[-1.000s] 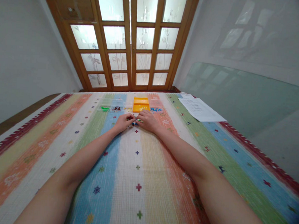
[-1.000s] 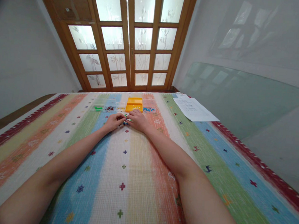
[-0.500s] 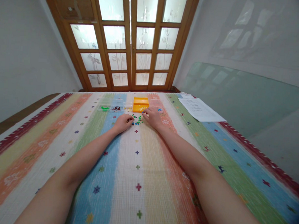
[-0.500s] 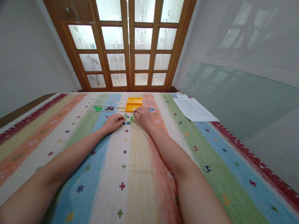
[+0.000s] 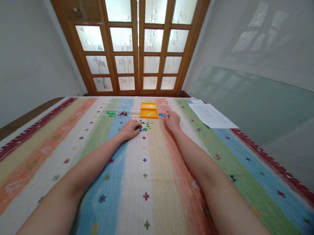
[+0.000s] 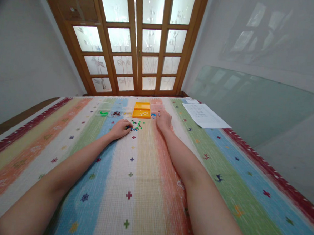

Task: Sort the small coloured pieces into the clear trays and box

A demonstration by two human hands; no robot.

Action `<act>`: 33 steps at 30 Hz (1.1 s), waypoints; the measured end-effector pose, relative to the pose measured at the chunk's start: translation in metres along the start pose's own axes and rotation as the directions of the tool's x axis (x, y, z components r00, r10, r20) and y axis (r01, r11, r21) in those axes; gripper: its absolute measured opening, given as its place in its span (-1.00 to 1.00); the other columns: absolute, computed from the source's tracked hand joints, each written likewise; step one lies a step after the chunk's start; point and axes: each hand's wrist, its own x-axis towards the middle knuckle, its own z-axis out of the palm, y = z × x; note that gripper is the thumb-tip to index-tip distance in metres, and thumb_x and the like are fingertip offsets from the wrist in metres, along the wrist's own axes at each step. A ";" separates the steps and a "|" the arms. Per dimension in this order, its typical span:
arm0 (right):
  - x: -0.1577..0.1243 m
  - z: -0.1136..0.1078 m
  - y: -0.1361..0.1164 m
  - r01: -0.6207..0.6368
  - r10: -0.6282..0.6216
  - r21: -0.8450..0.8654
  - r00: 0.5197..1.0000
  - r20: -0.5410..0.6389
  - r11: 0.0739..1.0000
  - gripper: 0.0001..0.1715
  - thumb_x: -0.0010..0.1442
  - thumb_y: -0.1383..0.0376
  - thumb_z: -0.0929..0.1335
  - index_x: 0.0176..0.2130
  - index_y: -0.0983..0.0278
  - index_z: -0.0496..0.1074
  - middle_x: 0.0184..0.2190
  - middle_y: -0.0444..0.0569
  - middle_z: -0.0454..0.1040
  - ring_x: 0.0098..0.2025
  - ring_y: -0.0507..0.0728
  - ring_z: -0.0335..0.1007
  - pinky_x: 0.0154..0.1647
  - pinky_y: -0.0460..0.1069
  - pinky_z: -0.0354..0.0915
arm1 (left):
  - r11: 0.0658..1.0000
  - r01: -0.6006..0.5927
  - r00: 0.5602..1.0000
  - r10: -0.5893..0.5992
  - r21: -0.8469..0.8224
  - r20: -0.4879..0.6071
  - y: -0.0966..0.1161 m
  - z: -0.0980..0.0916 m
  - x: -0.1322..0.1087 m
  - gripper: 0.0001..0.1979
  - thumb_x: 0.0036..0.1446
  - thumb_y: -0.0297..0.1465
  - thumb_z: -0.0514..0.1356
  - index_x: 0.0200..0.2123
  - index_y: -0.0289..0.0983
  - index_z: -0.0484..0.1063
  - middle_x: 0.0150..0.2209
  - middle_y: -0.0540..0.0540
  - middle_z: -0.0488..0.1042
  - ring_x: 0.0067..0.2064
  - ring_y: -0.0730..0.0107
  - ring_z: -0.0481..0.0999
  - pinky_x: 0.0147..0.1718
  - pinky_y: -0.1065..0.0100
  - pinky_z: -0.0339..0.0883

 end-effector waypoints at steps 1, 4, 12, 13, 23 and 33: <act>0.000 0.000 0.000 -0.001 0.001 0.001 1.000 0.003 1.000 -0.59 0.45 0.16 0.26 0.09 0.22 0.59 0.05 0.14 0.61 0.01 0.32 0.47 -0.01 0.12 0.28 | 1.000 -0.004 1.000 0.004 -0.001 0.001 0.000 0.000 0.000 -0.80 0.23 -0.46 0.23 -0.15 -0.17 0.63 -0.09 -0.13 0.63 0.00 0.13 0.55 0.10 0.10 0.37; -0.001 0.001 -0.003 0.019 -0.019 0.012 1.000 0.018 1.000 -0.57 0.45 0.14 0.25 0.08 0.22 0.60 0.04 0.13 0.62 0.01 0.31 0.47 0.02 0.12 0.28 | 1.000 -0.010 1.000 0.010 0.005 0.006 -0.002 0.000 0.000 -0.82 0.26 -0.43 0.22 -0.14 -0.17 0.63 -0.09 -0.13 0.63 0.00 0.14 0.55 0.11 0.11 0.36; -0.009 0.007 -0.016 0.146 -0.149 0.059 0.987 0.051 0.987 -0.67 0.40 0.26 0.29 -0.04 0.22 0.64 -0.03 0.10 0.63 0.02 0.27 0.47 0.10 0.12 0.26 | 1.000 -0.004 1.000 0.004 0.020 0.002 -0.002 0.000 0.000 -0.84 0.26 -0.43 0.21 -0.20 -0.18 0.63 -0.13 -0.14 0.62 -0.02 0.13 0.53 0.08 0.09 0.36; -0.011 0.007 -0.019 0.165 -0.169 0.067 0.984 0.054 0.984 -0.68 0.39 0.28 0.30 -0.04 0.23 0.64 -0.04 0.10 0.63 0.02 0.27 0.47 0.11 0.13 0.26 | 1.000 -0.003 1.000 0.003 0.016 0.001 -0.001 0.000 0.000 -0.84 0.25 -0.43 0.22 -0.20 -0.18 0.63 -0.13 -0.14 0.61 -0.02 0.13 0.52 0.08 0.09 0.36; -0.021 0.007 -0.034 0.249 -0.256 0.093 0.965 0.064 0.964 -0.72 0.38 0.29 0.32 -0.07 0.25 0.64 -0.04 0.13 0.62 -0.02 0.27 0.47 0.05 0.13 0.29 | 0.999 0.002 1.000 -0.002 -0.038 0.010 0.003 -0.002 0.000 -0.85 0.18 -0.45 0.26 -0.22 -0.18 0.62 -0.14 -0.13 0.61 -0.02 0.12 0.53 0.08 0.09 0.37; -0.024 0.005 -0.035 0.295 -0.300 0.068 0.950 0.090 0.953 -0.74 0.39 0.31 0.33 -0.09 0.26 0.64 -0.05 0.12 0.62 -0.03 0.27 0.45 0.02 0.11 0.27 | 0.999 -0.016 0.999 0.017 -0.038 0.046 0.000 -0.002 0.001 -0.87 0.23 -0.39 0.26 -0.18 -0.17 0.61 -0.13 -0.12 0.61 -0.02 0.12 0.53 0.10 0.09 0.36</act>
